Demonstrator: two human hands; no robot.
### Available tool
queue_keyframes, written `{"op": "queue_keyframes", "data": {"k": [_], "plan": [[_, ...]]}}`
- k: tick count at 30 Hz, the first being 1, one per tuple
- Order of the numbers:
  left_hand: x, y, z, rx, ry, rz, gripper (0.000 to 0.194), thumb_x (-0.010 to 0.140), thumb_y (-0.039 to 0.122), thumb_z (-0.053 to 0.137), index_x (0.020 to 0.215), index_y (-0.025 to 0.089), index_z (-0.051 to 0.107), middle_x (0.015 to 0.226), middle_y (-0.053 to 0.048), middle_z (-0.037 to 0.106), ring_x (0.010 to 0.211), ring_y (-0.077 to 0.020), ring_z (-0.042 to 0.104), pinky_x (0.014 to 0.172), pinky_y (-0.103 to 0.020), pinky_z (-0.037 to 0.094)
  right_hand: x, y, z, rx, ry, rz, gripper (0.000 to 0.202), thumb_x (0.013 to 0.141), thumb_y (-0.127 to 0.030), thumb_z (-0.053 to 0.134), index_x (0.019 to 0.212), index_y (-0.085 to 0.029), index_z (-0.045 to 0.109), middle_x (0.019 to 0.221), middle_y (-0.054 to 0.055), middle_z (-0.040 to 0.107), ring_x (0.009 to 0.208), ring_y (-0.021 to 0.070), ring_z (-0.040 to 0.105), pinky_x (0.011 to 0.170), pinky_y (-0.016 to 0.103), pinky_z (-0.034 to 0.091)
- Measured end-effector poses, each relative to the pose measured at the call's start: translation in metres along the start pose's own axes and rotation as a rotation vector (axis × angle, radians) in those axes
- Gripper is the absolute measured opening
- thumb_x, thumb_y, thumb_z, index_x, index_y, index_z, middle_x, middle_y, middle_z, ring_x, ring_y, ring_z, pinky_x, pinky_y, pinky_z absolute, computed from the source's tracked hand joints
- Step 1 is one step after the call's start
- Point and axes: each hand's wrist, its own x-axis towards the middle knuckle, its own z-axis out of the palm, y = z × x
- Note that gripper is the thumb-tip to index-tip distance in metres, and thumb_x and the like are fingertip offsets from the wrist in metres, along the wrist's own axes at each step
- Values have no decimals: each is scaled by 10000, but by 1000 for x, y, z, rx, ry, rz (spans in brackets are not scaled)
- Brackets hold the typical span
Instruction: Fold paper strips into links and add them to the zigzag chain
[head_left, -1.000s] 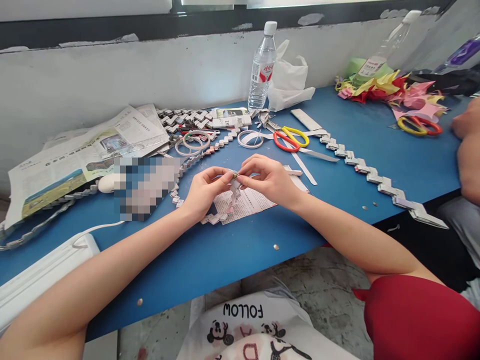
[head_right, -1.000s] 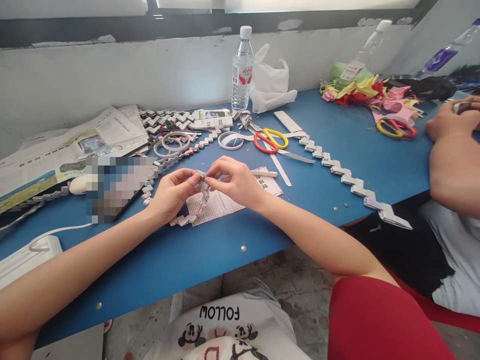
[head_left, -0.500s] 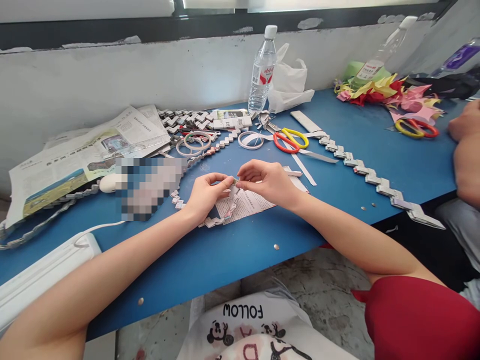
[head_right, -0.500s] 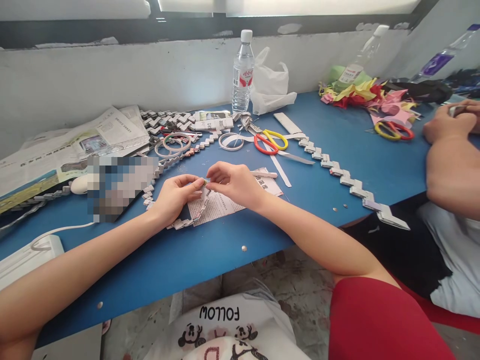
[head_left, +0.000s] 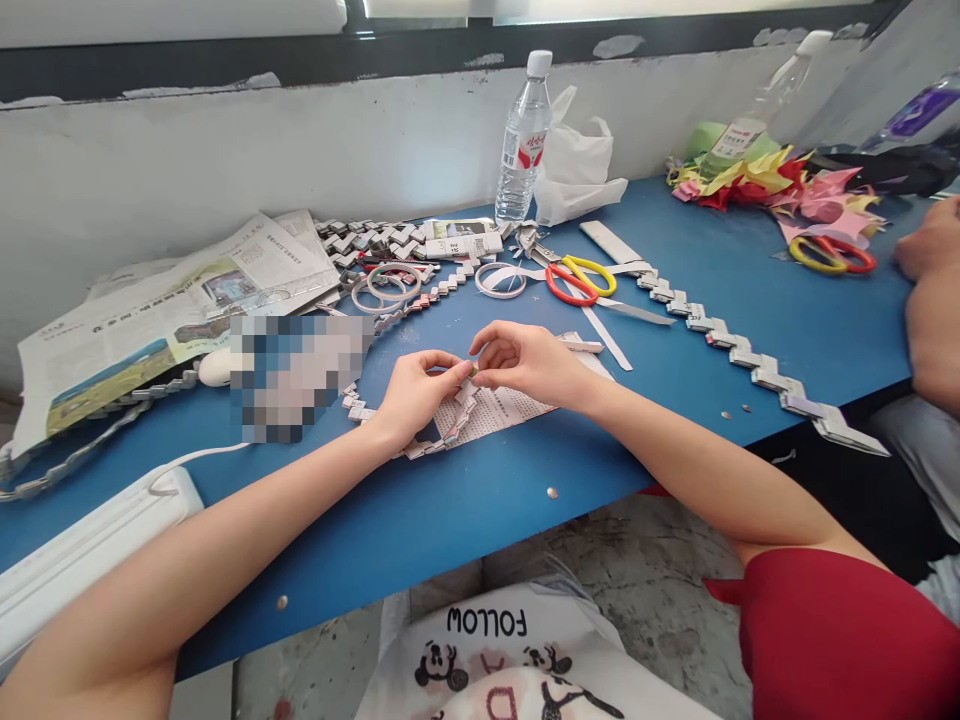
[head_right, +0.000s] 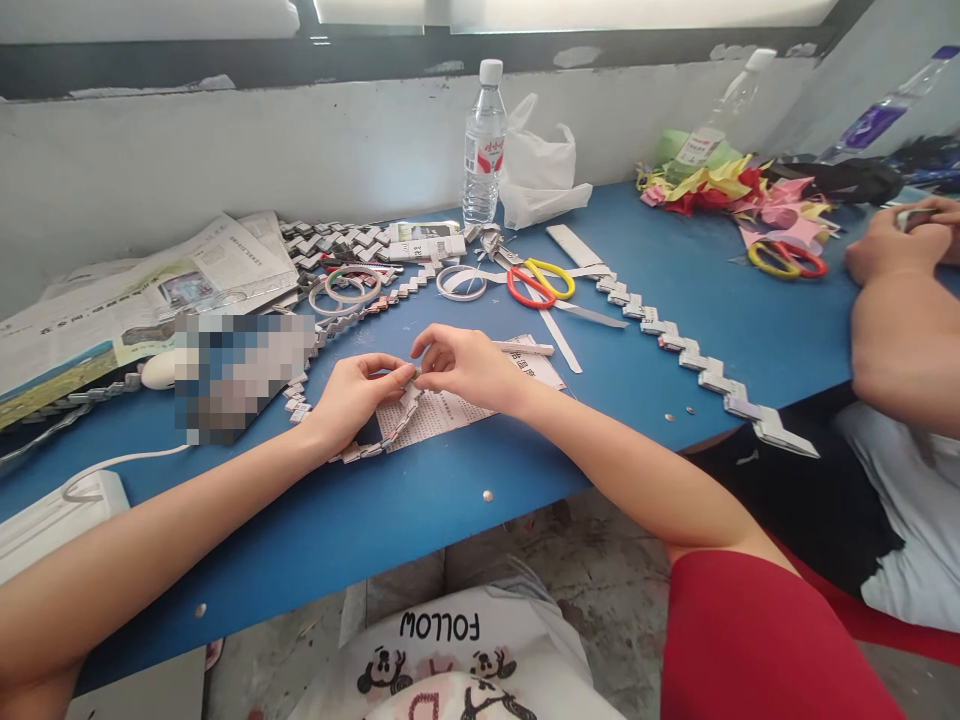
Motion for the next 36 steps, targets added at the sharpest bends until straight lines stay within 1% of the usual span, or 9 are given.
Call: {"op": "queue_keyframes", "data": {"k": [3, 6, 11, 15, 19, 23, 29, 33, 36], "plan": [[0, 1, 0, 26, -10, 11, 374, 614, 500, 809, 716, 153, 715, 652, -37, 674, 584, -139, 571, 582, -267, 457, 0, 1, 1, 12, -9, 50, 252, 670, -139, 718, 866, -183, 566, 695, -19, 676, 585, 130, 640, 581, 281, 533], [0, 2, -1, 24, -8, 0, 369, 609, 498, 815, 707, 156, 716, 649, -31, 673, 585, -133, 568, 579, -258, 454, 1, 1, 1, 73, -4, 62, 261, 661, -140, 733, 864, -182, 575, 694, -16, 679, 599, 131, 642, 587, 280, 536], [4, 1, -3, -168, 11, -34, 379, 573, 483, 844, 713, 155, 716, 717, -40, 685, 675, -151, 609, 672, -278, 507, 4, 0, -3, 160, 23, 87, 254, 665, -240, 780, 861, -167, 637, 747, 11, 705, 689, 145, 668, 679, 294, 548], [5, 0, -4, -258, 15, -56, 374, 556, 449, 865, 712, 148, 707, 721, -26, 665, 690, -136, 606, 716, -281, 517, 4, 0, -7, 130, -17, 142, 213, 700, -296, 761, 819, -161, 648, 669, 3, 690, 669, 149, 666, 694, 295, 526], [2, 3, -3, -228, 13, -59, 376, 580, 456, 848, 718, 142, 696, 736, -18, 654, 718, -135, 602, 735, -275, 512, 3, 3, -4, 91, -20, 124, 187, 745, -309, 716, 817, -162, 627, 668, 8, 682, 661, 150, 657, 692, 301, 515], [-2, 6, -2, -152, 29, -50, 370, 582, 450, 843, 715, 143, 684, 739, -5, 633, 710, -123, 575, 702, -251, 500, 2, 5, 3, 47, -1, 105, 153, 774, -298, 670, 805, -166, 599, 641, 0, 647, 624, 146, 625, 650, 296, 494], [-1, 5, -1, -159, 46, -42, 345, 591, 420, 839, 695, 140, 665, 714, 5, 613, 651, -97, 540, 646, -227, 476, 1, 3, 13, -47, 112, 97, 134, 784, -289, 635, 798, -171, 573, 677, -5, 615, 596, 132, 582, 590, 279, 460], [1, 1, -2, -208, 45, -15, 321, 623, 373, 823, 833, 164, 699, 766, -6, 657, 691, -109, 575, 658, -226, 484, 1, 0, 15, -87, 141, 135, 131, 800, -295, 623, 789, -176, 569, 686, -2, 618, 605, 136, 582, 581, 277, 457], [1, -1, -2, -235, 25, -15, 319, 637, 349, 809, 893, 177, 728, 825, -21, 692, 723, -116, 598, 691, -236, 504, 1, -2, 14, -7, 120, 182, 115, 811, -271, 627, 787, -182, 558, 673, -5, 640, 620, 146, 630, 608, 281, 495]]}}
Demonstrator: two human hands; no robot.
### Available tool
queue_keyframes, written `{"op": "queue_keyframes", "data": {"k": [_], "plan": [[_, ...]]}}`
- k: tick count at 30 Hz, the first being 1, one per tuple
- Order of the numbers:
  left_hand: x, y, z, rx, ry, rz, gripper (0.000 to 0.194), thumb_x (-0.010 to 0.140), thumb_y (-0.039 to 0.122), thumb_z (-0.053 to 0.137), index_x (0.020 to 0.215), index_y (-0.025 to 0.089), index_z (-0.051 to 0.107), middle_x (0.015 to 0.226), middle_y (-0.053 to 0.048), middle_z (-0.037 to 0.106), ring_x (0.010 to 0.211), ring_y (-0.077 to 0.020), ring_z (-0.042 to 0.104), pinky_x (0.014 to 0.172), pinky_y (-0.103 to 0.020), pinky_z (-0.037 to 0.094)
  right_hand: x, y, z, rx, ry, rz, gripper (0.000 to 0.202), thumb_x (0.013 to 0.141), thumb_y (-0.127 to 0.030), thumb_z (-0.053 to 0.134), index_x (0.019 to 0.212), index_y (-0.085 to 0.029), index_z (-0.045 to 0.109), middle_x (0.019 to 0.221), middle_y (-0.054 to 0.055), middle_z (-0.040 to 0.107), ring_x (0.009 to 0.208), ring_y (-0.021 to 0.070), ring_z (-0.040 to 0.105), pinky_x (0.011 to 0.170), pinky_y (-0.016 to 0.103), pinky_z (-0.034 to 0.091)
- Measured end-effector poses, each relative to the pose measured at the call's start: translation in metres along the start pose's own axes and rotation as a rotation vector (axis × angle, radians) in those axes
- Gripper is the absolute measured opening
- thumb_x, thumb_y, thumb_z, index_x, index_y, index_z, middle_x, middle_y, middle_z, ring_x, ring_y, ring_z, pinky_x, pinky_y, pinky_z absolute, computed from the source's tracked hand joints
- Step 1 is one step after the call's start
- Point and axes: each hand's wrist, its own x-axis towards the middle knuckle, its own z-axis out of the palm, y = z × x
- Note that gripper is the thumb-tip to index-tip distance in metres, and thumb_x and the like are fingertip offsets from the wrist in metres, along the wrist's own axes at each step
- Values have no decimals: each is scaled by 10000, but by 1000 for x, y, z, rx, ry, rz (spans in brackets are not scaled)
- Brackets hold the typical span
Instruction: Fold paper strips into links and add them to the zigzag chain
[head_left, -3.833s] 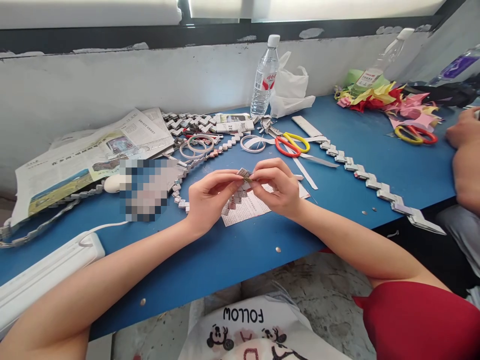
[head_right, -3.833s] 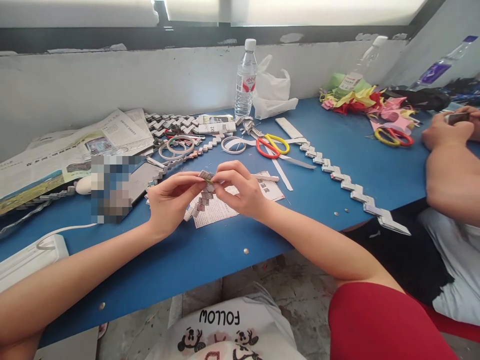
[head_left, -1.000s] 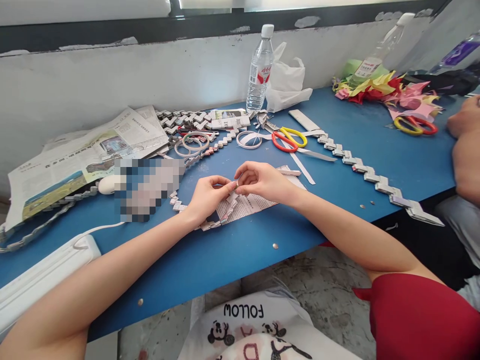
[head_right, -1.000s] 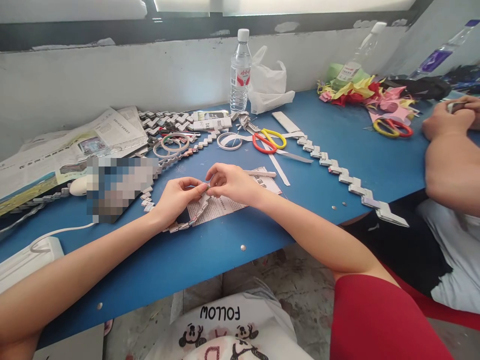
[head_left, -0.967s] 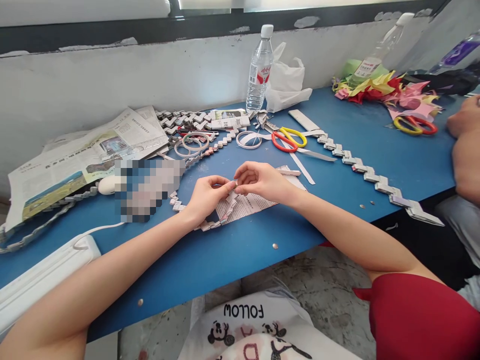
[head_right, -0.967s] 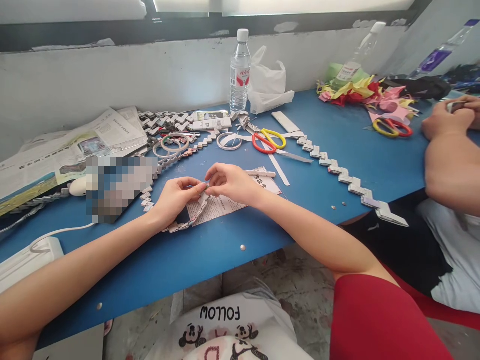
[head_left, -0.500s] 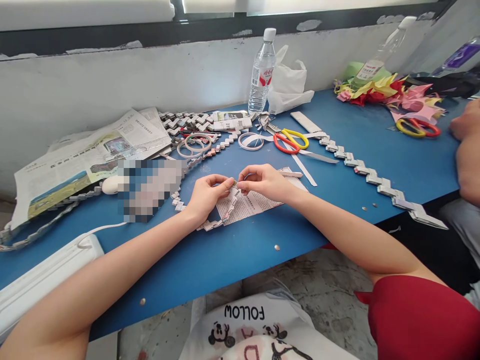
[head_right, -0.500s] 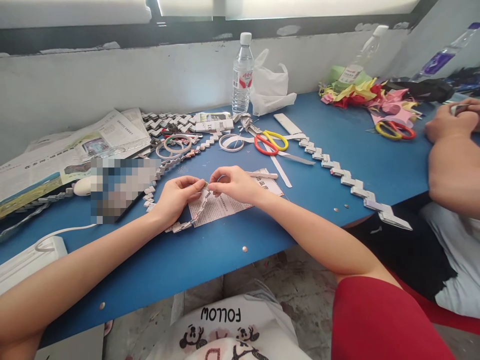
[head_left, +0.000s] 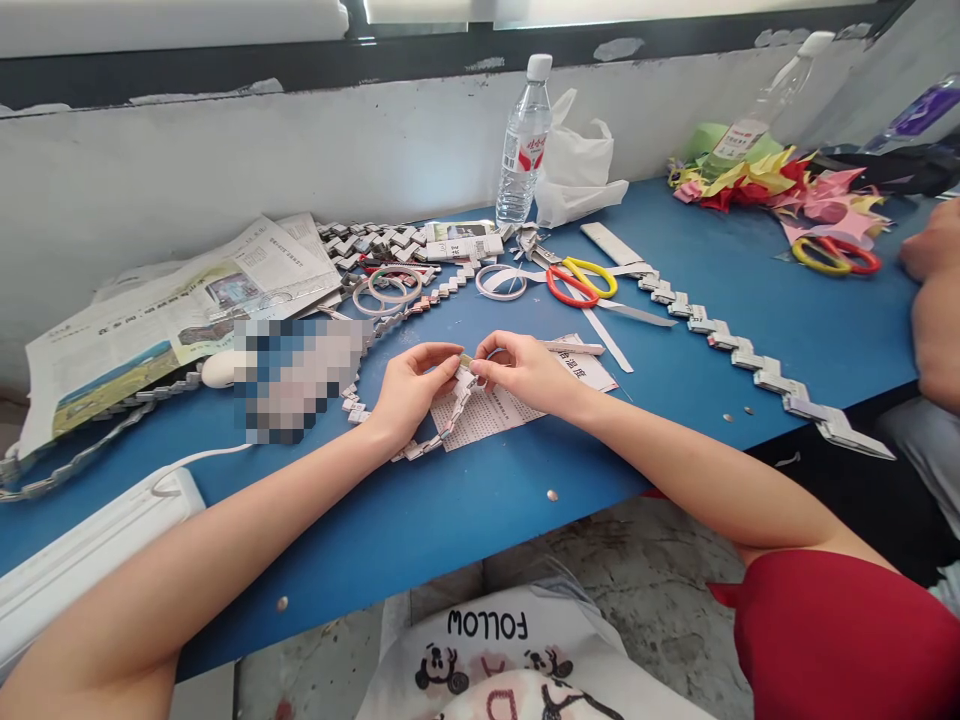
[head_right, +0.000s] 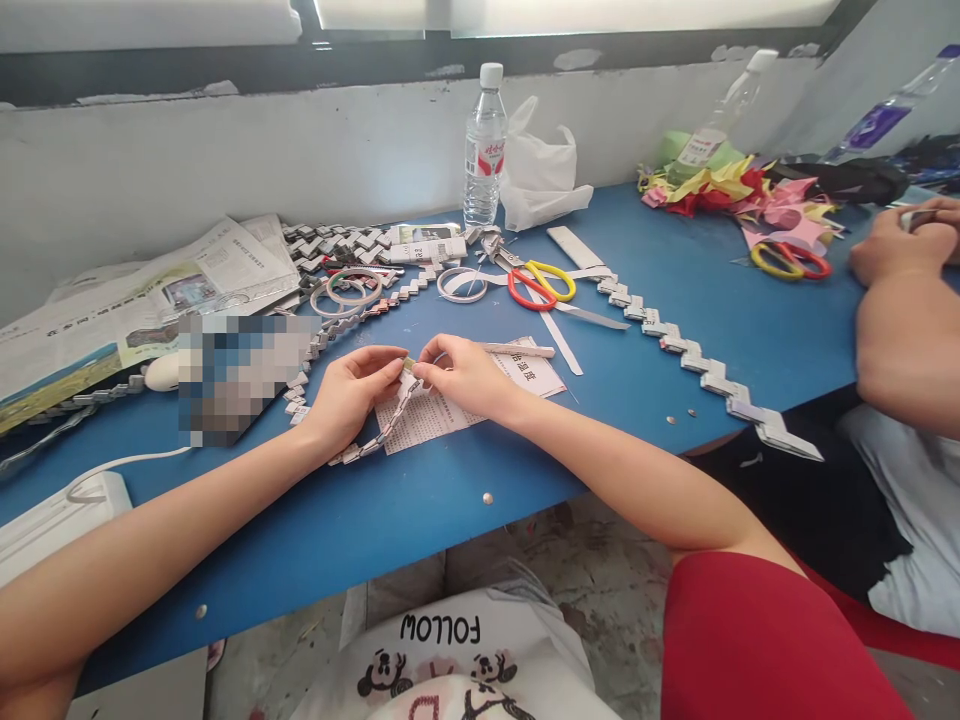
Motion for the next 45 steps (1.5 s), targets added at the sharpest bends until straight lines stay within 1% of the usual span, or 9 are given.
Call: {"op": "queue_keyframes", "data": {"k": [7, 11, 14, 20, 27, 31, 35, 39, 45], "plan": [[0, 0, -1, 27, -16, -4, 275, 627, 344, 820, 834, 175, 756, 863, -32, 722, 746, -128, 619, 724, -250, 527, -1, 4, 2, 113, -13, -15, 116, 811, -229, 642, 785, -188, 537, 664, -21, 632, 643, 154, 677, 630, 285, 544], [1, -1, -2, 13, -23, 0, 307, 621, 363, 825, 852, 175, 751, 872, -39, 724, 768, -144, 633, 737, -266, 530, -2, 5, 5, 156, 14, -76, 170, 797, -288, 679, 781, -191, 540, 673, -26, 614, 607, 141, 655, 586, 278, 545], [1, -2, -1, 6, -16, 4, 299, 626, 360, 826, 849, 175, 751, 861, -37, 722, 757, -139, 631, 737, -263, 529, -2, 3, 4, 190, 28, -46, 220, 759, -322, 734, 777, -179, 567, 684, -15, 635, 613, 144, 670, 596, 276, 563], [2, -3, -2, -57, -12, 13, 283, 630, 342, 826, 847, 176, 754, 831, -27, 716, 727, -121, 624, 732, -251, 527, 2, -3, 1, 399, -15, 99, 153, 694, -167, 769, 761, -134, 635, 692, -9, 665, 632, 129, 695, 695, 278, 612], [0, -2, -2, 9, -41, 32, 300, 639, 340, 810, 879, 175, 742, 859, -33, 713, 757, -140, 621, 767, -286, 524, 1, -4, 4, 350, 47, 107, 74, 732, -80, 670, 731, -127, 613, 661, -10, 643, 587, 121, 681, 638, 263, 603], [-4, 1, 1, 69, -15, 65, 286, 642, 338, 798, 856, 163, 723, 943, -58, 711, 845, -172, 632, 773, -293, 529, -1, 1, 6, 288, 66, 26, 111, 751, -127, 660, 824, -156, 581, 715, -23, 624, 610, 126, 681, 617, 265, 596], [-3, 1, 2, 15, 8, 34, 288, 637, 338, 782, 857, 168, 707, 904, -38, 697, 787, -141, 626, 751, -274, 528, 0, 6, 1, 208, -49, -148, 213, 814, -258, 642, 1012, -194, 597, 764, -27, 608, 676, 129, 683, 675, 292, 611], [-1, 0, 0, -33, -10, 30, 246, 637, 306, 761, 822, 166, 680, 796, -3, 654, 691, -102, 592, 710, -248, 522, 2, 9, -5, 168, -118, -216, 207, 830, -296, 638, 1006, -189, 621, 809, -9, 609, 718, 135, 685, 705, 301, 618], [-6, 3, 1, 17, -73, 33, 214, 690, 329, 719, 804, 166, 638, 774, 9, 621, 681, -103, 569, 690, -249, 512, 3, 7, -15, 152, -191, -204, 186, 805, -267, 669, 962, -187, 607, 810, -7, 622, 687, 130, 678, 659, 289, 621]]}}
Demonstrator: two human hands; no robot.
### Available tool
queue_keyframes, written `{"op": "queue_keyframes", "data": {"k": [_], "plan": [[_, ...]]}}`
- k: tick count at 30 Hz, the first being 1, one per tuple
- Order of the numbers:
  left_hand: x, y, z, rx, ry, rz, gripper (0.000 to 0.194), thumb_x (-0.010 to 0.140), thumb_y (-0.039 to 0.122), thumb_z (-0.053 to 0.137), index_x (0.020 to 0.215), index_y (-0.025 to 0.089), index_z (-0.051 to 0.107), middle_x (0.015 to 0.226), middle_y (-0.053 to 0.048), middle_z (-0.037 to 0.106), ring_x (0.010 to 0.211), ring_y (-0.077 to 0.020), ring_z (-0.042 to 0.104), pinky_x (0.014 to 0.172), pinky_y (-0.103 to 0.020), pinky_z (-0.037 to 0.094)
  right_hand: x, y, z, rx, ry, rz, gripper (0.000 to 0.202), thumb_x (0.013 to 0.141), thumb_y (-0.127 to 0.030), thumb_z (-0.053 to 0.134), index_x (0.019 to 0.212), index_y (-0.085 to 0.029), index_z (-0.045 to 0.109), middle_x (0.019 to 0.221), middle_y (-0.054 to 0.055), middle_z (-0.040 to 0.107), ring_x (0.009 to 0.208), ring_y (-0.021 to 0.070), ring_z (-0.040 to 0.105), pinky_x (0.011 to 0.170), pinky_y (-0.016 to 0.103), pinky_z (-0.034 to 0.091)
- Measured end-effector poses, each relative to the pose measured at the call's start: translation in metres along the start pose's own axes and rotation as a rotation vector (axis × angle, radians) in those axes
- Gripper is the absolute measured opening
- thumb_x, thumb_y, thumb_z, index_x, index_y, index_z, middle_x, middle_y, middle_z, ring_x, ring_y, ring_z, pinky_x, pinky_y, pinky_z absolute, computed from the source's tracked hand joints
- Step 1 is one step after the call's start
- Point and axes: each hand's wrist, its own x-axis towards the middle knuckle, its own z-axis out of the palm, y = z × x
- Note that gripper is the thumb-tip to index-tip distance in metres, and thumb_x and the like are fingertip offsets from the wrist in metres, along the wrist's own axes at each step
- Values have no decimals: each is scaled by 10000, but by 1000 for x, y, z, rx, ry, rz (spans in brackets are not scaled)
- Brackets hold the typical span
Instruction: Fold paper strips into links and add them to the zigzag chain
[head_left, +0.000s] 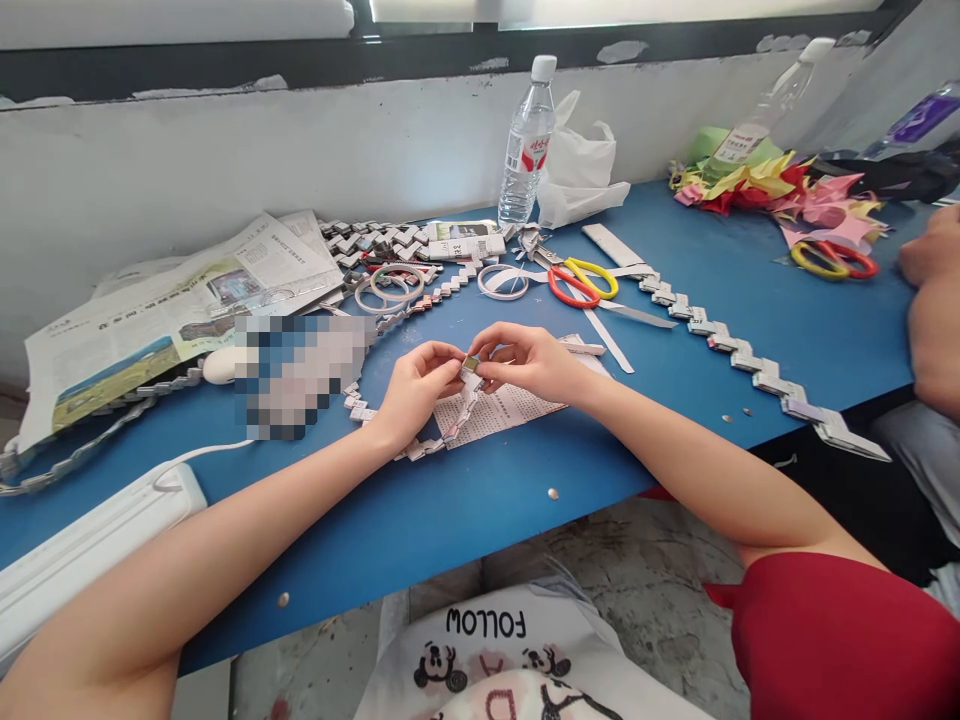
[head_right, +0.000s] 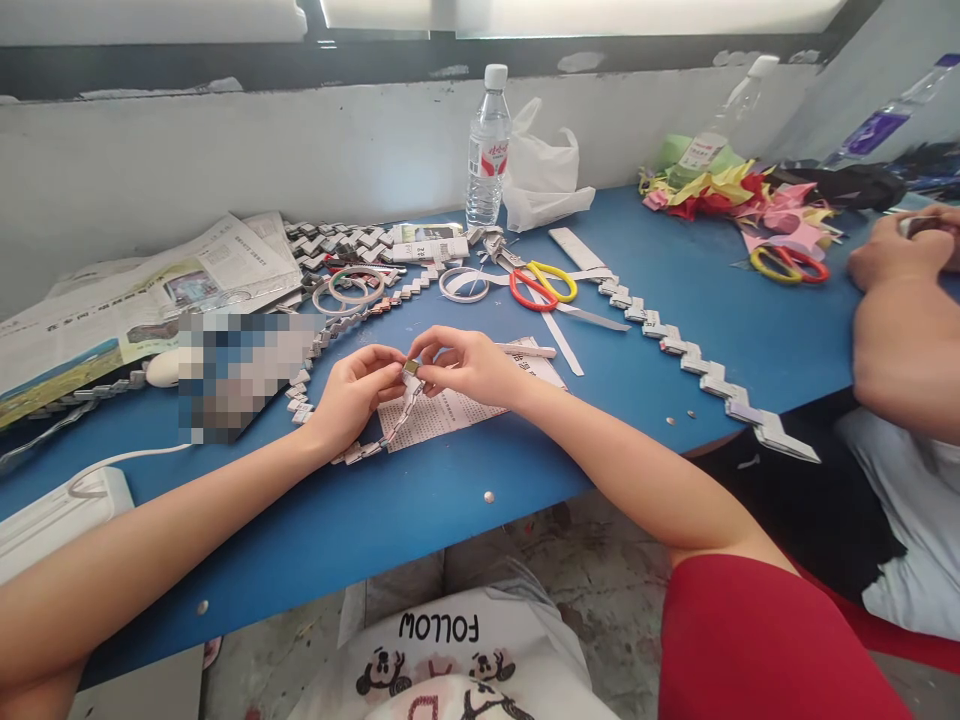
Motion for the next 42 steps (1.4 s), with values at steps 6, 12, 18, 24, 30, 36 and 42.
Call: {"op": "queue_keyframes", "data": {"k": [6, 12, 18, 24, 30, 36, 42], "plan": [[-2, 5, 1, 135, -30, 31, 349, 678, 468, 755, 784, 162, 625, 824, -12, 612, 762, -138, 570, 710, -264, 525, 0, -3, -6, 70, -78, 44, 207, 772, -245, 703, 934, -187, 588, 824, -12, 626, 658, 111, 661, 633, 282, 624], [2, 2, -3, 175, -106, 28, 371, 686, 512, 746, 781, 172, 632, 819, -5, 613, 720, -126, 553, 708, -262, 515, 1, 0, -10, 110, -136, 64, 207, 766, -234, 713, 934, -191, 599, 811, -19, 624, 688, 111, 667, 633, 263, 628], [2, 4, -4, 167, -169, -6, 381, 697, 532, 731, 778, 170, 646, 782, -13, 609, 698, -130, 556, 688, -256, 514, 0, 2, -13, 112, -182, 52, 226, 768, -265, 721, 937, -189, 592, 811, -17, 627, 700, 118, 674, 634, 267, 626], [3, 4, -7, 269, -222, 76, 372, 711, 536, 707, 813, 187, 627, 732, -5, 621, 686, -152, 595, 701, -288, 541, -1, 0, -13, 76, -212, 49, 188, 795, -242, 687, 944, -201, 579, 808, -26, 618, 687, 107, 662, 642, 263, 620], [4, 2, -9, 292, -235, 106, 326, 737, 515, 675, 814, 204, 609, 858, -20, 632, 720, -161, 608, 695, -288, 550, 0, 2, -13, 87, -215, 60, 190, 800, -256, 682, 951, -208, 578, 842, -24, 624, 710, 110, 667, 654, 271, 619], [6, 6, -11, 433, -288, 218, 213, 817, 424, 592, 814, 211, 590, 786, -23, 645, 697, -182, 647, 681, -308, 546, -1, 3, -14, 88, -220, 57, 189, 796, -254, 687, 946, -203, 584, 828, -21, 630, 729, 116, 667, 652, 266, 618], [8, 17, -19, 742, -435, 259, 138, 892, 327, 476, 865, 222, 561, 816, -45, 674, 737, -208, 668, 639, -293, 471, -2, 4, -13, 48, -260, 76, 194, 800, -276, 686, 960, -211, 596, 815, -20, 656, 730, 128, 674, 687, 297, 621]]}}
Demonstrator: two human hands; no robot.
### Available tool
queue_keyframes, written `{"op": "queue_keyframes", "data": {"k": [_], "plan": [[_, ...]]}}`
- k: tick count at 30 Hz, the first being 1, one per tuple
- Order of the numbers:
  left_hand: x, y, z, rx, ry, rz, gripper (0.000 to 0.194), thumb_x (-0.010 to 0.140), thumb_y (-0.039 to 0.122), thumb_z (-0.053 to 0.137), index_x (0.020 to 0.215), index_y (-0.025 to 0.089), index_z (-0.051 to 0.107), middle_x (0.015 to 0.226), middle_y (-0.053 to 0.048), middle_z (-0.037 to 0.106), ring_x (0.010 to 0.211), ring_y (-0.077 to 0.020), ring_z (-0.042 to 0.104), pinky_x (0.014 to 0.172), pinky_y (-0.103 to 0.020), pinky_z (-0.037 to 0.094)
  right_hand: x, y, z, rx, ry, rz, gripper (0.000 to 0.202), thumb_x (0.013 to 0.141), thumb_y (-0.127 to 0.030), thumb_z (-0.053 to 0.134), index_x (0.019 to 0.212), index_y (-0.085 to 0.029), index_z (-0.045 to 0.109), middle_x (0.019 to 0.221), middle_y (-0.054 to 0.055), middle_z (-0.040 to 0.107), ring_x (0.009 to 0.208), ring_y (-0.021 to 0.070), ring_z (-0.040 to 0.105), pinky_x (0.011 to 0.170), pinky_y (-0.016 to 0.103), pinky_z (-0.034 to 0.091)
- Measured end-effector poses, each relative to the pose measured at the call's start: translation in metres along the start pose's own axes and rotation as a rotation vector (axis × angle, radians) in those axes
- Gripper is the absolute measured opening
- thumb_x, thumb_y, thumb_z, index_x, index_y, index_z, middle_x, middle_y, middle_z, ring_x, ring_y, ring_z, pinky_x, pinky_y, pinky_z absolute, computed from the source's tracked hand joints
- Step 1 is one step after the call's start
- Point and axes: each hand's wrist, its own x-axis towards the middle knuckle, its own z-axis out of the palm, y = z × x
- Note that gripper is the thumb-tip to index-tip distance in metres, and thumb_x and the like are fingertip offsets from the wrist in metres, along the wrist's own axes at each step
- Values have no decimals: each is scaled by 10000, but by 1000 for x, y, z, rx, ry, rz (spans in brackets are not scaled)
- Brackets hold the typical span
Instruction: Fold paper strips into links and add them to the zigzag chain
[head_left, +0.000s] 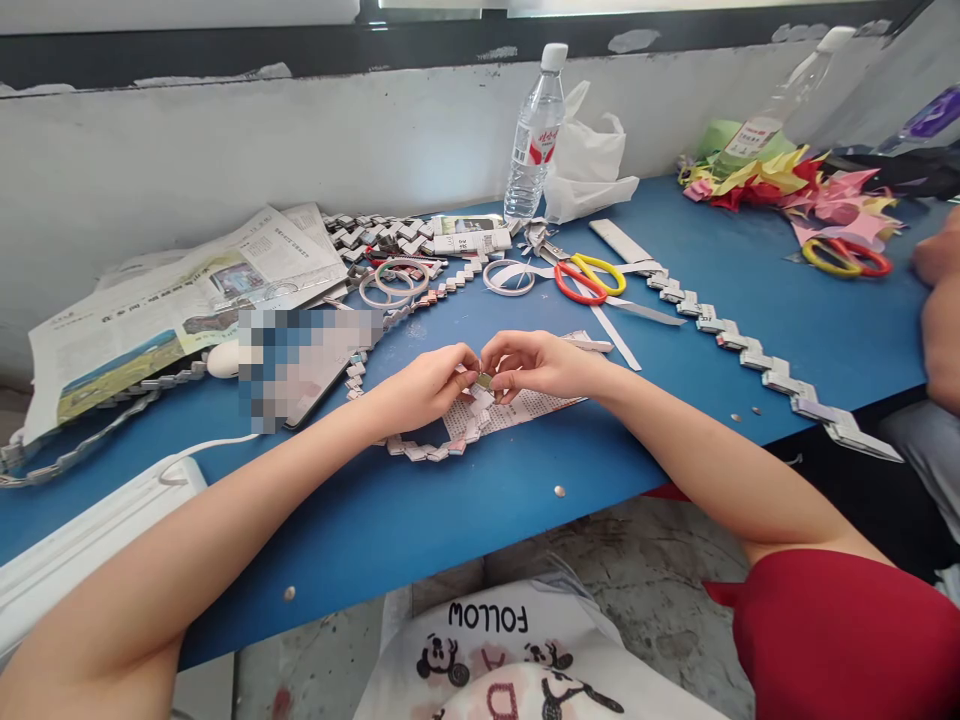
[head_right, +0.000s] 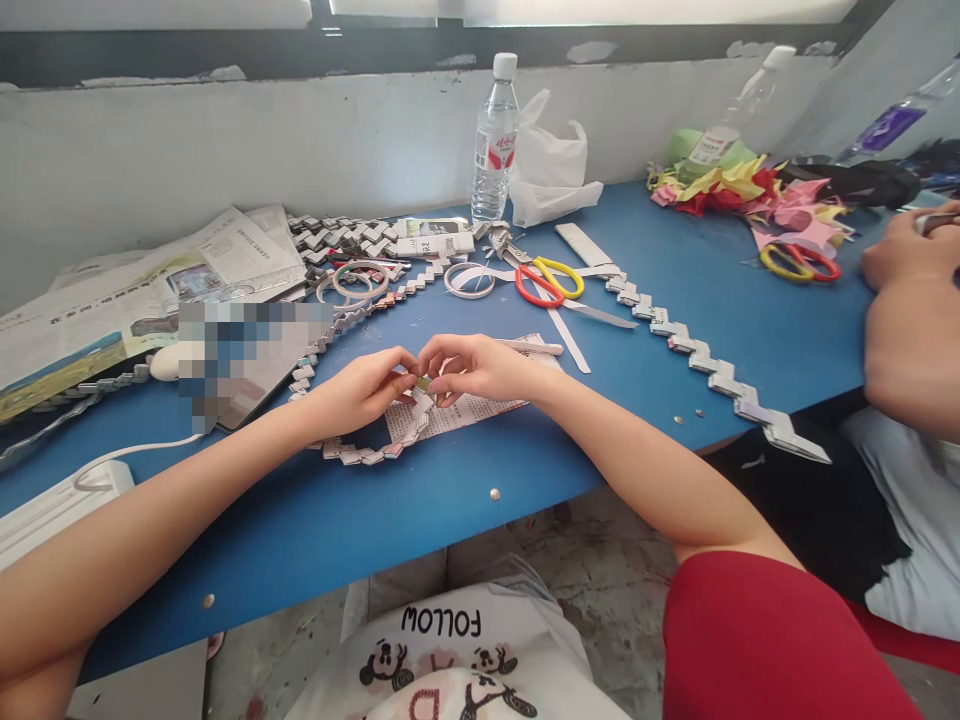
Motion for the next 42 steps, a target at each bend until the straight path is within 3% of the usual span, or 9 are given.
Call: {"op": "queue_keyframes", "data": {"k": [6, 17, 25, 30, 34, 42], "plan": [[-3, 5, -7, 165, -49, 50, 84, 880, 266, 494, 850, 225, 561, 810, -34, 644, 733, -199, 583, 703, -296, 403, -1, -2, 3, -4, -22, 13, 186, 792, -273, 684, 952, -217, 606, 860, -20, 661, 733, 124, 671, 692, 304, 621], [-1, 8, -6, 248, -129, 14, 121, 909, 294, 413, 848, 209, 473, 793, -15, 598, 672, -164, 522, 639, -287, 379, 0, -1, 2, -2, -49, 16, 273, 742, -223, 746, 954, -201, 575, 844, -28, 630, 681, 106, 655, 637, 261, 596], [-1, 10, -5, 232, -121, -7, 118, 910, 279, 396, 882, 203, 482, 694, 18, 571, 587, -139, 499, 602, -270, 388, 1, -1, 5, 42, -18, -27, 238, 747, -211, 743, 924, -189, 587, 791, -35, 624, 706, 109, 657, 643, 265, 613], [-3, 8, -6, 242, -60, 31, 164, 924, 296, 388, 940, 187, 510, 790, -19, 623, 681, -155, 582, 636, -276, 439, 1, 2, 6, -6, 40, -132, 221, 753, -174, 727, 919, -182, 581, 834, -24, 623, 713, 114, 668, 653, 283, 619], [-4, 5, -8, 116, 5, 109, 210, 932, 321, 415, 1010, 171, 539, 934, -55, 657, 765, -151, 650, 667, -264, 494, 1, 4, 6, -95, 134, -250, 190, 793, -193, 700, 939, -185, 579, 871, -9, 626, 719, 118, 682, 653, 284, 609], [-2, 7, 2, -233, 337, 35, 262, 818, 392, 665, 907, 148, 707, 874, -63, 737, 769, -174, 685, 734, -300, 579, -1, -2, 10, -54, 307, -267, 218, 798, -325, 722, 880, -166, 598, 793, 18, 655, 707, 144, 686, 654, 298, 604]]}}
